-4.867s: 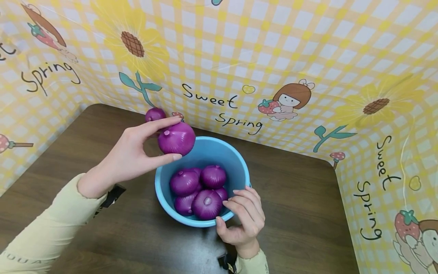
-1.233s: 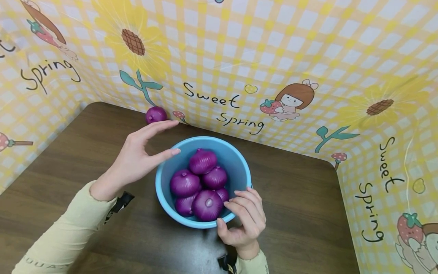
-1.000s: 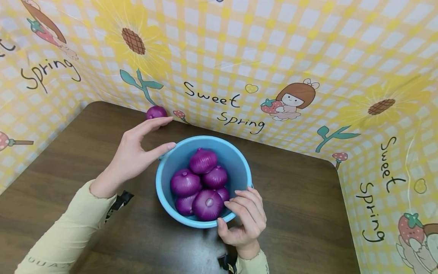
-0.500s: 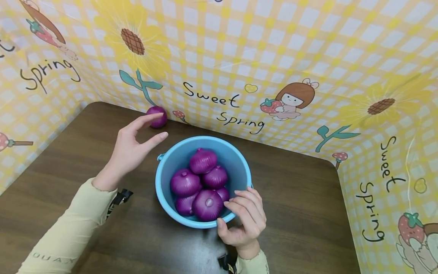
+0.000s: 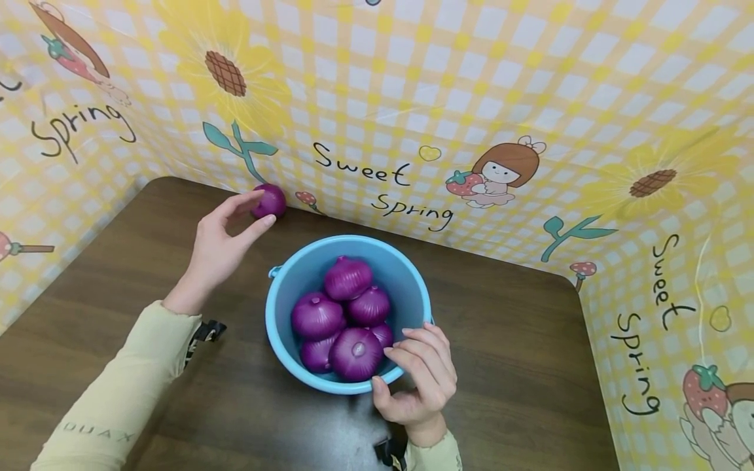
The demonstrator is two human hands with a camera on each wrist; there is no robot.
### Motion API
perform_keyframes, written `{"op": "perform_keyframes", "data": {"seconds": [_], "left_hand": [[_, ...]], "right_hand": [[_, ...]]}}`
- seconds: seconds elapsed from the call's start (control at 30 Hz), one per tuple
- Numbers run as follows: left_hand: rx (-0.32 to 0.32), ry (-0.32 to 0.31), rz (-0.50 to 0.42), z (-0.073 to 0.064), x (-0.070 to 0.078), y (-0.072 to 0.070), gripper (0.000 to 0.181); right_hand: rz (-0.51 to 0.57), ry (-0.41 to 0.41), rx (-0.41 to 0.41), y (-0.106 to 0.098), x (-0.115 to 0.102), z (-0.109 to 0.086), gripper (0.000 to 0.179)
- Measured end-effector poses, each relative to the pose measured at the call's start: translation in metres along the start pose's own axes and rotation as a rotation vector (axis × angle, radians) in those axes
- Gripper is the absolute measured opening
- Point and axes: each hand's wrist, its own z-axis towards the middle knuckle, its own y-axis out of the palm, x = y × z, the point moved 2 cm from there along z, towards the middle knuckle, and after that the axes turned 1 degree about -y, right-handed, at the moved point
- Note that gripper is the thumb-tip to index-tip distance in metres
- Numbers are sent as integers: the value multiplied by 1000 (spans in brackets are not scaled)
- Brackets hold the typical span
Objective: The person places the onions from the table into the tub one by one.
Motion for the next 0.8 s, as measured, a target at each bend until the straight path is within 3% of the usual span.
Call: {"op": "perform_keyframes", "data": {"seconds": [0.33,0.8], "left_hand": [[24,-71,16,6,-22,0,56],[30,-119,31,24,-46,3,65]], "right_hand": [[-7,8,-24,-1,0,-1,47],[-15,3,-19,-1,0,0,47]]}}
